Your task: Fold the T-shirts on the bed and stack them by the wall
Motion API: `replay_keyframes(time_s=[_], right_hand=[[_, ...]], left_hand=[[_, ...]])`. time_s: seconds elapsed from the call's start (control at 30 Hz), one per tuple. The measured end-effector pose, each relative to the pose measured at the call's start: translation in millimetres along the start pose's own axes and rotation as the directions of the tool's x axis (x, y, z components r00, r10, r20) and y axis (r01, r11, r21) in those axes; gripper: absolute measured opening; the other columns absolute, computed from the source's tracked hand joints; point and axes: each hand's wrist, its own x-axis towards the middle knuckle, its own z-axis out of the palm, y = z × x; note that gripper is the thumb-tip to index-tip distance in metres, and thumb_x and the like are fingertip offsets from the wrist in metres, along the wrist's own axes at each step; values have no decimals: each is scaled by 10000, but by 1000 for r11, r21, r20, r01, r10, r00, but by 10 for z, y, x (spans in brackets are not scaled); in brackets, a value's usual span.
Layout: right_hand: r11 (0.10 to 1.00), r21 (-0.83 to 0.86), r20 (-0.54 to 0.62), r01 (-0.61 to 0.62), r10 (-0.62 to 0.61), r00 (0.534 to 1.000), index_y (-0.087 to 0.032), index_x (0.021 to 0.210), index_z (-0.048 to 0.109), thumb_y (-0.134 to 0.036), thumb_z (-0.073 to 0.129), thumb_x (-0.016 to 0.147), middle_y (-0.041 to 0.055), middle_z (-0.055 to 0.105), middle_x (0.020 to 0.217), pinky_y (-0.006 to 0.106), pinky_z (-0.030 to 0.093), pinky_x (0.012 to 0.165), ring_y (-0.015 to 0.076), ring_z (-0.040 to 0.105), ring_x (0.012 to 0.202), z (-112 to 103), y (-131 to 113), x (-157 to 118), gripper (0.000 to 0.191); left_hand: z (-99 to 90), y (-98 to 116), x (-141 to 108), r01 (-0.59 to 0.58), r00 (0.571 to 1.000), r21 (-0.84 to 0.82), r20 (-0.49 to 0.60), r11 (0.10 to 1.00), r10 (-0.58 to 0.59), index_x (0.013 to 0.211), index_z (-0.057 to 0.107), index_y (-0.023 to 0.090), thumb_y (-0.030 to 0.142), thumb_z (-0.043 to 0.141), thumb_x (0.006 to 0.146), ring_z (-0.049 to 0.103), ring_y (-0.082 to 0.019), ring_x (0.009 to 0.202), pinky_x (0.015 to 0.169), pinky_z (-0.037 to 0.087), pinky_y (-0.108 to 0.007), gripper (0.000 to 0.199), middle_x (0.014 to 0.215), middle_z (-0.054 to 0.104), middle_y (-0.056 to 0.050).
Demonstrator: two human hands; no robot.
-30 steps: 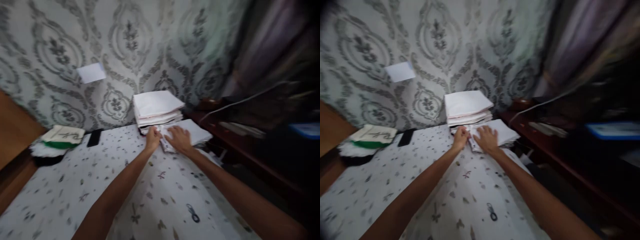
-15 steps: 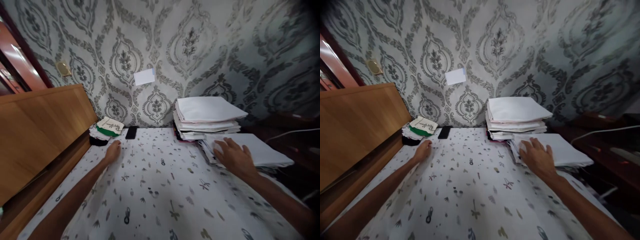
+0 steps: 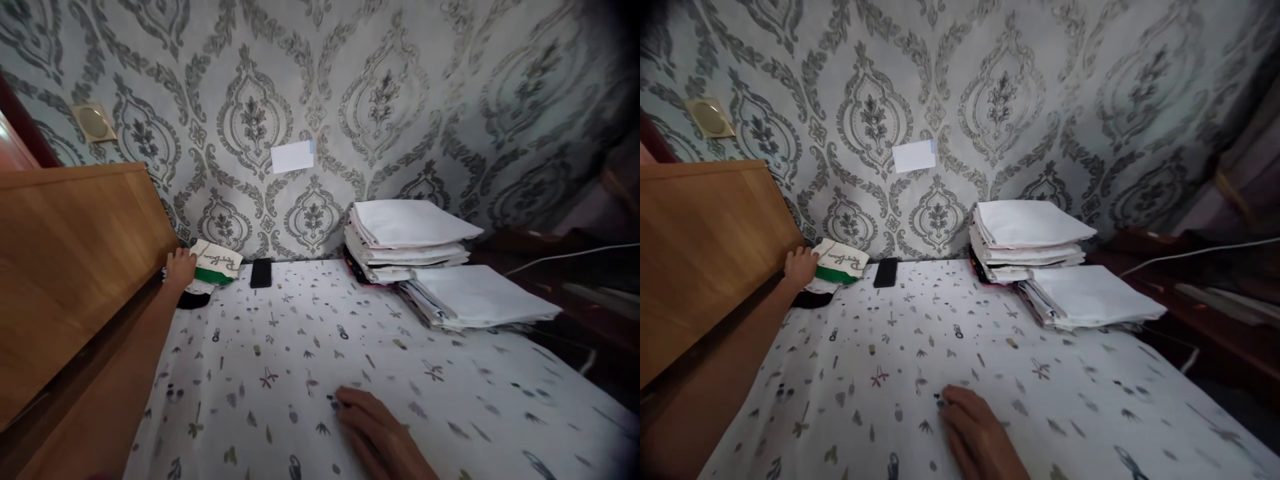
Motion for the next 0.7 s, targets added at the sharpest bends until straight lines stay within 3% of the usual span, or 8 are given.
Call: replay_keyframes(time_s=[0.13,0.3,0.43,0.53,0.63,0.7], right_hand=[[997,37,7,-69,69,998,-404,1244,673,-430,593,914,58,680,1277,514,580,981,304,621,1214,66,-3,28,341],[994,16,-45,-108,109,993,-341,1108,722,-392,555,951,68,711,1211,509,572,999,283,653,1168,75,8,140,235],[993,-9,-36,-118,118,992,-271,1019,724,-381,512,975,95,727,1162,479,587,966,271,677,1119,7,-141,221,242],[989,4,-23,-149,149,989,-263,1022,710,-393,488,978,103,730,1132,454,601,923,268,697,1059,-53,-229,269,261],[984,31,-13,-174,175,985,-261,1095,689,-397,496,967,106,723,1134,443,596,914,263,698,1038,-91,-279,290,269],[983,54,12,-177,176,984,-249,1177,666,-407,526,950,121,701,1194,458,564,964,269,675,1095,-102,-338,276,310]], left_hand=[[64,-65,68,-70,997,23,12,997,70,1004,700,102,76,336,863,508,-357,1142,962,305,-473,391,1139,663,-247],[-18,-48,126,-116,993,10,6,993,116,942,710,96,70,421,819,560,-360,1106,959,333,-475,315,1058,695,-252],[-276,46,80,-41,997,-24,-59,999,40,998,675,91,170,434,857,572,-370,1099,912,387,-467,290,1107,671,-252],[-621,120,-142,20,992,-226,-115,974,-47,974,626,150,284,447,870,614,-301,923,789,438,-382,247,920,677,-142],[-1025,250,-572,-69,992,-587,-127,806,-8,891,534,220,346,445,855,530,-191,636,616,406,-282,158,654,528,12],[-1277,408,-941,-115,993,-819,-84,563,80,855,477,242,426,445,860,453,-156,553,533,365,-242,186,602,440,50]])
